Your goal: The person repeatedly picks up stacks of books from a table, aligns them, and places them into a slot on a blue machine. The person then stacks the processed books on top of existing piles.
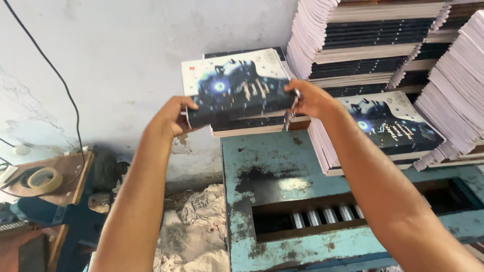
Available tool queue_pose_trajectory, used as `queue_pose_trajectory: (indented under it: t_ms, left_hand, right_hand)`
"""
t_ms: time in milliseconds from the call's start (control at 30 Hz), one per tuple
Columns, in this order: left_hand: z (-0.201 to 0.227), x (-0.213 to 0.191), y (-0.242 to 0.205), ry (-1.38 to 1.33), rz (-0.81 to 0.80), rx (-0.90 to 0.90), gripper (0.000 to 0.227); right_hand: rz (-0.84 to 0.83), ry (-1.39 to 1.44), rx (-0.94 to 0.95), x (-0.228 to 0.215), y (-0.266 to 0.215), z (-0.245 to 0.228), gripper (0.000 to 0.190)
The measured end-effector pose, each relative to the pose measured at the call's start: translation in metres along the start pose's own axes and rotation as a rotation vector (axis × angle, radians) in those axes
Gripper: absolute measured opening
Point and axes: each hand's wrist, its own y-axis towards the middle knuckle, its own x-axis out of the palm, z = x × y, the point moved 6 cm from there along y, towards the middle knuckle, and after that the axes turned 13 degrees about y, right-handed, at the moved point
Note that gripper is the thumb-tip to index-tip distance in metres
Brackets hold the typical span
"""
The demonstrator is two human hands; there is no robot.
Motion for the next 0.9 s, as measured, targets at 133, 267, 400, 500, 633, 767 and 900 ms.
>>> queue_pose_trajectory:
  t_ms: [133, 267, 400, 500, 633, 767, 900]
  left_hand:
    - [-0.034, 0.007, 0.025, 0.04, -0.029, 0.028, 0.04]
    - [-0.083, 0.0, 0.031, 0.136, 0.13, 0.223, 0.036]
    - [-0.128, 0.017, 0.009, 0.175, 0.17, 0.378, 0.04]
    - [-0.162, 0.029, 0.0, 0.152, 0.256, 0.336, 0.054]
    - [-0.199, 0.041, 0.001, 0.175, 0.229, 0.44, 0.05]
    - [-0.245, 0.046, 0.01, 0.141, 0.2, 0.465, 0.054]
    - [-0.253, 0.044, 0.014, 0.157, 0.133, 0.577, 0.056]
  right_hand:
    - [-0.092, -0.018, 0.219, -0.015, 0.027, 0.059, 0.035]
    - [0.017, -0.333, -0.003, -0.051, 0.023, 0.106, 0.024]
    - [0.077, -0.325, -0.106, -0.065, -0.016, 0.144, 0.032]
    - [0.128, -0.285, -0.203, -0.076, -0.047, 0.16, 0.046]
    - [0.122, -0.338, -0.314, -0.095, -0.064, 0.183, 0.055]
    - [0.214, -0.481, -0.321, -0.121, -0.059, 0.22, 0.047]
    - [0.154, -0.326, -0.31, -0.132, -0.062, 0.23, 0.042]
